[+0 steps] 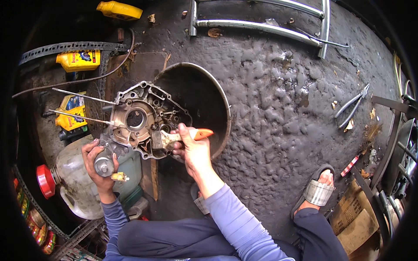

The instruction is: The recorder is cleaning and inspecting internal components of a disassembled motorcycle engine block using a brush, pliers, and a cleaning solution.

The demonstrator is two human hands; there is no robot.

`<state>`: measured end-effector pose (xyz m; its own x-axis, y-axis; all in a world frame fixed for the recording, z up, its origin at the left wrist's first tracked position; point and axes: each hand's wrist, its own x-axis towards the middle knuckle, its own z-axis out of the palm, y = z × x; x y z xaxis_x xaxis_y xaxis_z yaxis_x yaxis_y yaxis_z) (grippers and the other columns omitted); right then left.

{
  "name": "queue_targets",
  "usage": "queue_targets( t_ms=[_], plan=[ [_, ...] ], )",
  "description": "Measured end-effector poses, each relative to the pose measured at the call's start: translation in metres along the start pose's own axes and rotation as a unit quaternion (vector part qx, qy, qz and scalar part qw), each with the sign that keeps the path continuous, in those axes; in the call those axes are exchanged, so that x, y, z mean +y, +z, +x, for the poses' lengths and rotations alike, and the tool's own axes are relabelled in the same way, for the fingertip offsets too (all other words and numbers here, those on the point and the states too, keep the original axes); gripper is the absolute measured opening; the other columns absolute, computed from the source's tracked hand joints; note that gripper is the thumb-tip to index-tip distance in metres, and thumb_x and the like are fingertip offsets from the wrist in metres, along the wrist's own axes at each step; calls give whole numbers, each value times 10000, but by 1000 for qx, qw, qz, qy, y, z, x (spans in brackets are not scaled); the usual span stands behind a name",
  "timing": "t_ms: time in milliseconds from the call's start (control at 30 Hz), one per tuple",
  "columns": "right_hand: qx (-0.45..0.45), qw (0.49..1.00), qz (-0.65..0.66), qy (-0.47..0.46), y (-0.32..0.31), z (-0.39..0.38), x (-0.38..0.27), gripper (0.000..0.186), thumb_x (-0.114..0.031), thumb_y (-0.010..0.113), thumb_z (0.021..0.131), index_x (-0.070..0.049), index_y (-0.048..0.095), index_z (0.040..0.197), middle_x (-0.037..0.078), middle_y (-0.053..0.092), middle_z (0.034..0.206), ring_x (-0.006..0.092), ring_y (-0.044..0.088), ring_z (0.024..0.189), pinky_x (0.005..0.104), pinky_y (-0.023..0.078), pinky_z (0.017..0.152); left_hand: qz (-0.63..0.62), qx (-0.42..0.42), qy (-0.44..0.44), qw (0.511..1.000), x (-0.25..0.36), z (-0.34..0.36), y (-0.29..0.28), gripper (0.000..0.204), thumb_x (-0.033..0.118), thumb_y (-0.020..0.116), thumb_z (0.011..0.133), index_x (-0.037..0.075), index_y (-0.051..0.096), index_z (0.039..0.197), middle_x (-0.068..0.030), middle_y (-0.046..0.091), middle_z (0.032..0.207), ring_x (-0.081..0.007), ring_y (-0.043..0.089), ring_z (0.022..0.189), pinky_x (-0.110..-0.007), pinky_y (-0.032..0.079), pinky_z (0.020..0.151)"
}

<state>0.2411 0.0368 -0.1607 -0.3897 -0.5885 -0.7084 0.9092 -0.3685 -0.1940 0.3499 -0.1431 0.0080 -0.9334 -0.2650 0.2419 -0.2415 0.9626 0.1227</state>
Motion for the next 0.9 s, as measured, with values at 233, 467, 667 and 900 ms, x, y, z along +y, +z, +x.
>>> queue_targets(
  t_ms=[233, 467, 667, 900],
  plan=[
    [58, 994, 21, 92, 16, 1, 9, 396, -426, 680, 981, -73, 587, 827, 76, 678, 884, 74, 408, 488, 250, 367, 437, -6, 11, 6, 1000, 0, 0, 2, 443, 18, 770, 663, 50, 597, 1070, -177, 574, 1122, -355, 590, 1106, -469, 465, 973],
    [102, 978, 158, 94, 22, 2, 22, 271, -255, 626, 969, -119, 523, 758, 23, 580, 776, 71, 352, 468, 242, 306, 416, -8, 7, -8, 1000, 0, 0, 2, 451, 21, 777, 657, 53, 599, 1070, -178, 578, 1134, -354, 588, 1109, -469, 465, 972],
    [151, 975, 159, 20, 39, 12, 21, 277, -249, 608, 958, -154, 487, 727, 5, 570, 731, 74, 343, 487, 248, 266, 436, -12, 9, -16, 1000, 4, 2, 1, 459, 20, 781, 652, 57, 604, 1074, -168, 575, 1134, -348, 586, 1104, -467, 466, 975],
    [116, 972, 198, 53, 29, 8, 11, 266, -265, 592, 970, -150, 469, 764, -12, 523, 710, 80, 461, 589, 243, 273, 447, -11, -3, -5, 1000, 6, 7, 0, 466, 10, 783, 646, 64, 616, 1078, -156, 568, 1132, -337, 585, 1112, -454, 470, 974]
  ],
)
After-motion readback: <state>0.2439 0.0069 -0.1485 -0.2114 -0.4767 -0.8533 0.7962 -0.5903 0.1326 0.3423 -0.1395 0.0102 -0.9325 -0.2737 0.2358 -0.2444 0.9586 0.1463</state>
